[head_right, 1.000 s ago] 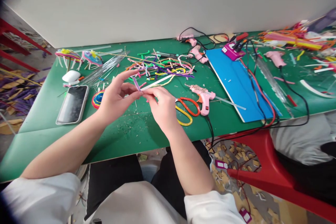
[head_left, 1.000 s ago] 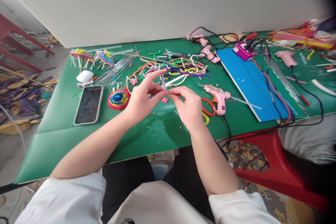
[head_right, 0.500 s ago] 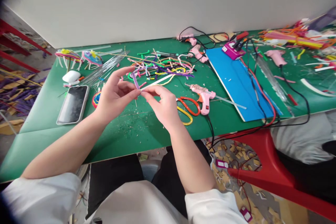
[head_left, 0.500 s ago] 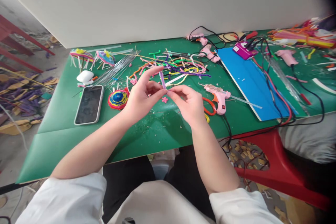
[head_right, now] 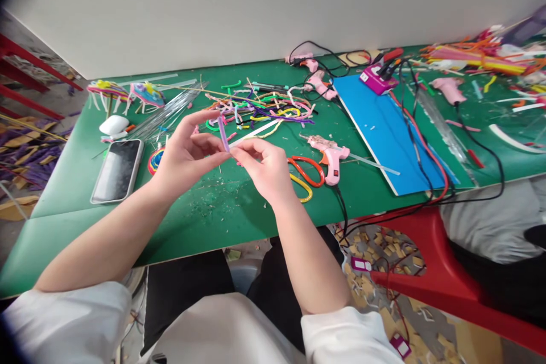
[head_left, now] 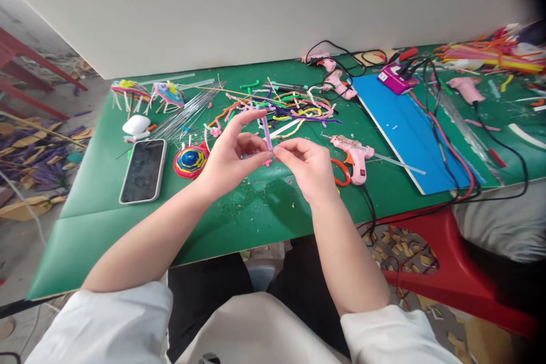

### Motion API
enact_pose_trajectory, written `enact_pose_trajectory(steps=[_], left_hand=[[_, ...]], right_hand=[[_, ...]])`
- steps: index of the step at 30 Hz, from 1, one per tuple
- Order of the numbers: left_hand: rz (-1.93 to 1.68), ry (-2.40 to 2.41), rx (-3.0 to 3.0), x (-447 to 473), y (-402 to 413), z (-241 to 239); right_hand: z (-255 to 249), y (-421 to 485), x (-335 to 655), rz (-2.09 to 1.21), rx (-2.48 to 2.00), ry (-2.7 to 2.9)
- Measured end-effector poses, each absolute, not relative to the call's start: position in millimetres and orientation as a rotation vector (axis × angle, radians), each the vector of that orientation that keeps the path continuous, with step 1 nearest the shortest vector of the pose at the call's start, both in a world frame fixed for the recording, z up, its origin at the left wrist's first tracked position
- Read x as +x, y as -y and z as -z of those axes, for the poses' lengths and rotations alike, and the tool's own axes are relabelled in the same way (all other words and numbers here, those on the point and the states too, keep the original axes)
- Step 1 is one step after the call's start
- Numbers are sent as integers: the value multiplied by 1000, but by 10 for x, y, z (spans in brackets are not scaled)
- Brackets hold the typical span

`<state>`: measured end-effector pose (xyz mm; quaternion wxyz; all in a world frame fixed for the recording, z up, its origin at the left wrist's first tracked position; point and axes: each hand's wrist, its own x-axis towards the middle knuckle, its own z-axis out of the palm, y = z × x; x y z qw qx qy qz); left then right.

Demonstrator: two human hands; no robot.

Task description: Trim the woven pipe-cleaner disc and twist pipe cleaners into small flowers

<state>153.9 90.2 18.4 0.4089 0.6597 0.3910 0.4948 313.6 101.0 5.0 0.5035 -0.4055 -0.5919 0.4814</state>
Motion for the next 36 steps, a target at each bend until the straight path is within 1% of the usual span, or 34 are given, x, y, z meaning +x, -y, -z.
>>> enact_pose_trajectory(steps=[5, 10, 17, 20, 24, 27, 32, 36], left_hand=[[-1233, -951, 1577, 1524, -920, -192], [-1201, -969, 1595, 1536, -904, -203], [-1211, -1133, 1748, 1576, -796, -248], [-1214, -1126, 1701, 1572, -809, -246], [-1159, -986, 1517, 1538, -890, -217], [-1128, -951, 1455, 1523, -928, -196], [-1114, -951, 1498, 1537, -914, -190], [-1158, -1011, 1583, 1560, -893, -192]], right_hand=[[-41, -1042, 3152, -1247, -934, 1410], [-55, -1011, 3140, -1136, -959, 1487], [-91, -972, 3108, -1017, -1025, 1580], [-75, -993, 3120, -1086, -1041, 1548], [-32, -1046, 3164, -1244, -996, 1451], [-24, -1063, 3189, -1256, -957, 1454], [-53, -1032, 3178, -1221, -999, 1572], [-59, -1009, 3141, -1058, -1033, 1625]])
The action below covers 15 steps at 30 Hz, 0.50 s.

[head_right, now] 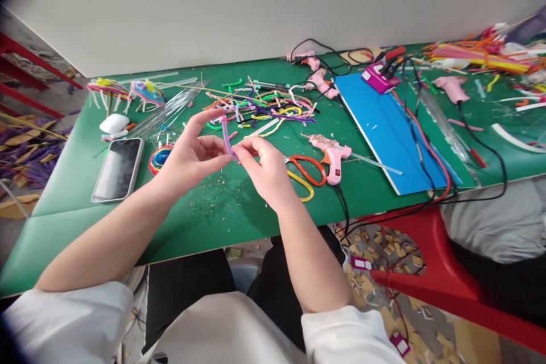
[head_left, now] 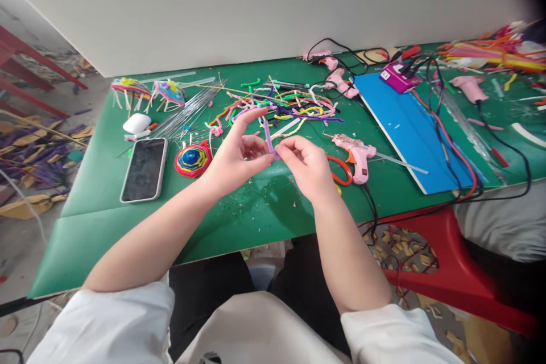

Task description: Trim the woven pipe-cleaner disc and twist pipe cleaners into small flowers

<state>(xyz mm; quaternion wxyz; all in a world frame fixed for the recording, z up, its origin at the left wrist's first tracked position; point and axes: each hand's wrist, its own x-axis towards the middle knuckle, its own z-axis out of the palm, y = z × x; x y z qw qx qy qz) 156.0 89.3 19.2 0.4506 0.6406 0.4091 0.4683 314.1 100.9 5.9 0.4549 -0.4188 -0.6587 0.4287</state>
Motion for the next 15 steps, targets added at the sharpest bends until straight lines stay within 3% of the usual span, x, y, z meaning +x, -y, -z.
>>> enact_pose_trajectory(steps=[7, 15], left_hand=[[-1200, -1189, 1779, 1575, -838, -191], [-1213, -1373, 2199, 1597, -788, -133]], right_hand=[[-68, -980, 3116, -814, -1058, 1758], [-16, -983, 3091, -793, -1143, 1780]])
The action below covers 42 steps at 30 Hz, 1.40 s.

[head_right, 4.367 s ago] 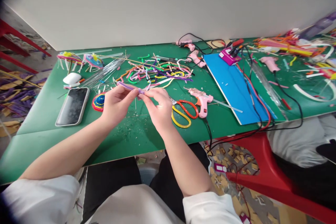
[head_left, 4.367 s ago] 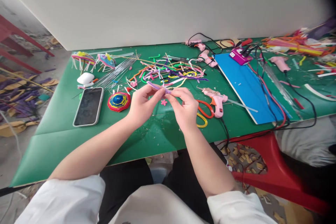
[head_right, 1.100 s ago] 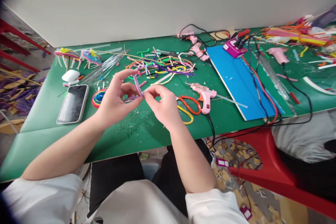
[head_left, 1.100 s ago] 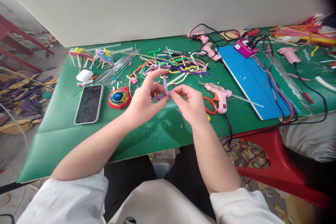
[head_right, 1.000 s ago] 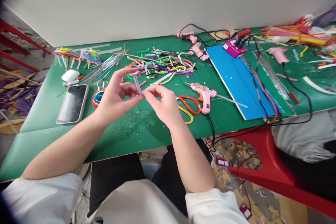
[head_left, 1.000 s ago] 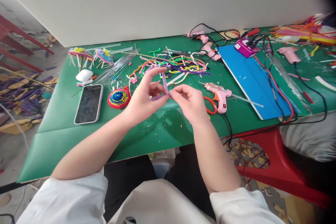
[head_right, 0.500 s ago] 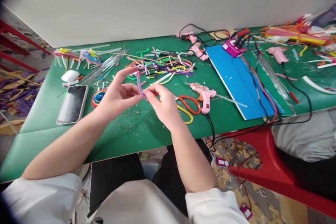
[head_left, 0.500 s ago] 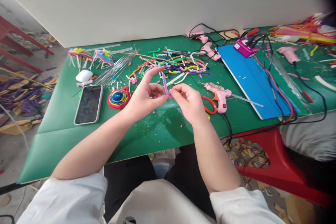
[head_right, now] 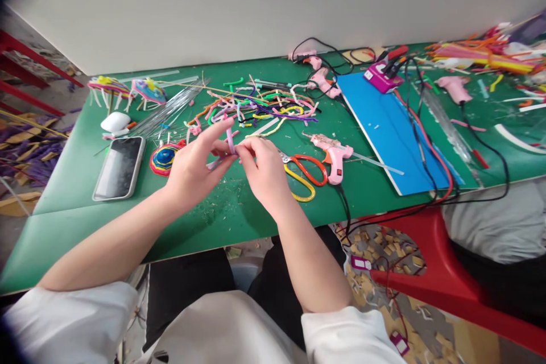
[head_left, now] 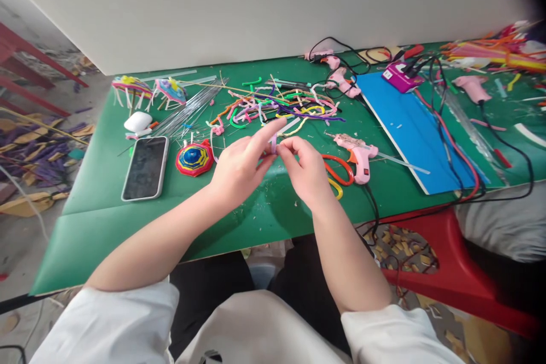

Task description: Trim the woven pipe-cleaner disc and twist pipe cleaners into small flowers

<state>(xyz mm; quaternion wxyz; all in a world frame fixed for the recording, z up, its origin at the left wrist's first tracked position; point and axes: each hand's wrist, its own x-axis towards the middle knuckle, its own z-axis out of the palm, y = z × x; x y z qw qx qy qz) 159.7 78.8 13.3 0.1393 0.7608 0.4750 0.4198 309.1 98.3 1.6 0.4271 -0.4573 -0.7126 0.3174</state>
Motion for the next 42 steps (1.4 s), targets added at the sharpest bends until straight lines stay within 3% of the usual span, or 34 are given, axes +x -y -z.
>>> enact_pose_trajectory(steps=[7, 13, 19, 29, 36, 42], left_hand=[[-1277, -1222, 1885, 1576, -816, -158], [-1231, -1232, 1845, 1589, -809, -141], [-1195, -1364, 2172, 1532, -807, -200], [-1261, -1275, 2657, 1400, -964, -102], [-1358, -1365, 2129, 1541, -877, -127], [-1331, -1102, 1542, 1626, -904, -48]], right_hand=[[7, -1033, 3087, -1079, -1061, 1536], [21, -1035, 3084, -951, -1136, 1461], [49, -1047, 3082, -866, -1128, 1519], [31, -1052, 3077, -1176, -1035, 1512], [66, -1038, 3050, -1151, -987, 1378], [99, -1018, 2995, -1058, -962, 1310]])
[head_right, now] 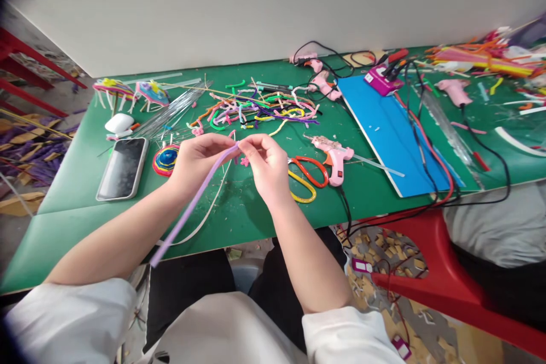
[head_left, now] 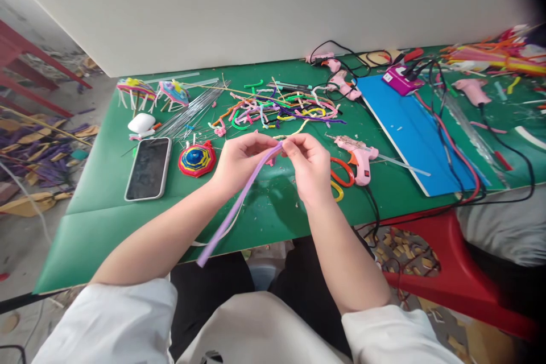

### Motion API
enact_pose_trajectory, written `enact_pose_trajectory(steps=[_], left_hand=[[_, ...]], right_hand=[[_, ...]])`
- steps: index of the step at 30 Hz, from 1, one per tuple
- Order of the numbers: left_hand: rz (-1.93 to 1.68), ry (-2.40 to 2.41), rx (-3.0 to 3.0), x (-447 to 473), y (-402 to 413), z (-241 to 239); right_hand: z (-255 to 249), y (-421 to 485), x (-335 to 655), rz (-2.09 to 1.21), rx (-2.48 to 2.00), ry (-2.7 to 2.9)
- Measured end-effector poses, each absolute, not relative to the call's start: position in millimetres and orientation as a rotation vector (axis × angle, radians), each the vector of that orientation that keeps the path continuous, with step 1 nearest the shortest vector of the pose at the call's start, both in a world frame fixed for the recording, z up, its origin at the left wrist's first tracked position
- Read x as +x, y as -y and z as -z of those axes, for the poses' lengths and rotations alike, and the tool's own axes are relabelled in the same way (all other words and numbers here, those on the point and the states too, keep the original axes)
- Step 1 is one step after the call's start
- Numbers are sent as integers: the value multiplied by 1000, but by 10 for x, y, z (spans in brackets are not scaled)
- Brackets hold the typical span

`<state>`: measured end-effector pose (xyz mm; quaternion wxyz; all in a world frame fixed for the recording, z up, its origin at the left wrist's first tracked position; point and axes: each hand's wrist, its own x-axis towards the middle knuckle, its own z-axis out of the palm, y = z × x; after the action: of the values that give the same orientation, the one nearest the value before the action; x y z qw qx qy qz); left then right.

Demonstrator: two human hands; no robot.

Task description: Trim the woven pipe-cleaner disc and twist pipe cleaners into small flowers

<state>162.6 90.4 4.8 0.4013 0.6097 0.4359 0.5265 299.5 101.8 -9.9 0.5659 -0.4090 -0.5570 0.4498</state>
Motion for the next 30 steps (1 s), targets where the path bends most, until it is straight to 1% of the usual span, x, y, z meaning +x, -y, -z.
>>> enact_pose_trajectory(steps=[4, 10, 22, 30], left_hand=[[-1374, -1066, 1425, 1662, -907, -4], [-1418, -1160, 1371, 1699, -859, -50], [-1362, -1152, 1273, 1661, -894, -80], [-1239, -1078, 1227, 1662, -897, -113]], right_hand=[[84, -1004, 2980, -987, -952, 1294], [77, -1006, 2967, -902, -963, 1304], [72, -1005, 2996, -976, -949, 1393], [91, -1024, 3003, -858, -996, 1364]])
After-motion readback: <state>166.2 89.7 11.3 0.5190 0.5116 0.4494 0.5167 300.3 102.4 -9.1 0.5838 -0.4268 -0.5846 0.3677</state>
